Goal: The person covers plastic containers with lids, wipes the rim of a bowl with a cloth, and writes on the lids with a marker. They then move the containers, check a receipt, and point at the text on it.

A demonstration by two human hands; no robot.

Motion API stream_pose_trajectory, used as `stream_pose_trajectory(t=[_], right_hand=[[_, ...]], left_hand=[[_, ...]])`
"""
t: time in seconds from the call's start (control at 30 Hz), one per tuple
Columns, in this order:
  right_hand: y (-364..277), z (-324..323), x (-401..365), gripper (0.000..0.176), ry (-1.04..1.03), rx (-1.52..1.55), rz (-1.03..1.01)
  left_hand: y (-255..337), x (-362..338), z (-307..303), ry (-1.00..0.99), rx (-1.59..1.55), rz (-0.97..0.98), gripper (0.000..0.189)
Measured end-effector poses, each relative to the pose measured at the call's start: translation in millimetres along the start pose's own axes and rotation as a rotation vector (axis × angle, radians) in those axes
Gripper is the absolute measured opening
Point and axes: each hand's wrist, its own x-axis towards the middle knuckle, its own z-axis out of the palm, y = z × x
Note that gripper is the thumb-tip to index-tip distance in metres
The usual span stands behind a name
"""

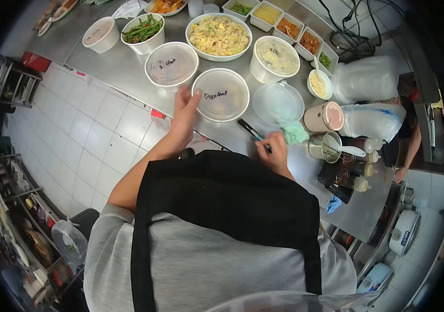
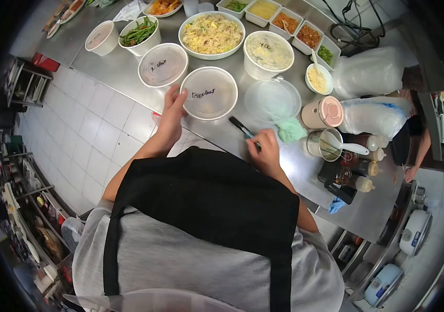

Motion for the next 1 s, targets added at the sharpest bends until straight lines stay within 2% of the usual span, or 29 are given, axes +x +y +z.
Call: stream_pose_trajectory(t=[0.03, 0.1, 0.13, 0.2, 0.27, 0.37, 0.43, 0.47, 0.6, 0.73, 0.8, 0.87, 1.0], right_hand=[[3, 4, 9, 0.018, -0.011, -0.032, -0.055], [6, -4, 41, 0.019, 0.117, -0.129, -0.104], [7, -9, 58, 0.019, 0.177, -0.176, -0.124], [33, -10, 99, 0.021, 0.355, 0.04, 0.244], [84, 2, 136, 0.024, 0.541, 0.616, 0.654], [136, 16, 169, 0.03, 0.454, 0.807, 1.002], [140, 26, 183, 0.032, 0.498, 1.066, 1.059], [141, 29, 191, 0.033, 0.517, 1.194, 1.085], [167, 41, 197, 0.032, 0.605, 1.178, 0.968], [165, 41, 187, 0.033, 0.677, 1.106, 0.928], [159, 34, 177, 0.034, 0.681, 1.107, 0.923], [155, 31, 170, 0.035, 0.677, 1.134, 0.916], [135, 21, 155, 0.036, 0.717, 1.18, 0.956]], left_hand=[[-2, 7, 3, -0.066, -0.021, -0.026, 0.039], [-13, 19, 5, -0.197, -0.063, -0.074, 0.041], [-19, 18, 6, -0.157, -0.113, -0.058, 0.04], [-28, 14, 3, -0.066, -0.209, -0.018, 0.037], [-32, 2, -2, 0.001, -0.317, 0.058, 0.036], [-23, -24, -3, 0.063, -0.424, 0.133, 0.035], [-15, -32, -8, 0.084, -0.406, 0.169, 0.036], [-26, -26, -20, 0.015, -0.396, 0.214, 0.036], [-15, -36, -41, -0.007, -0.565, 0.115, 0.036], [45, -26, -58, -0.143, -0.587, 0.166, 0.035], [96, -5, -57, -0.065, -0.483, 0.131, 0.035], [112, 42, -57, -0.095, -0.412, 0.174, 0.035], [107, 99, -51, -0.053, -0.201, 0.137, 0.037]])
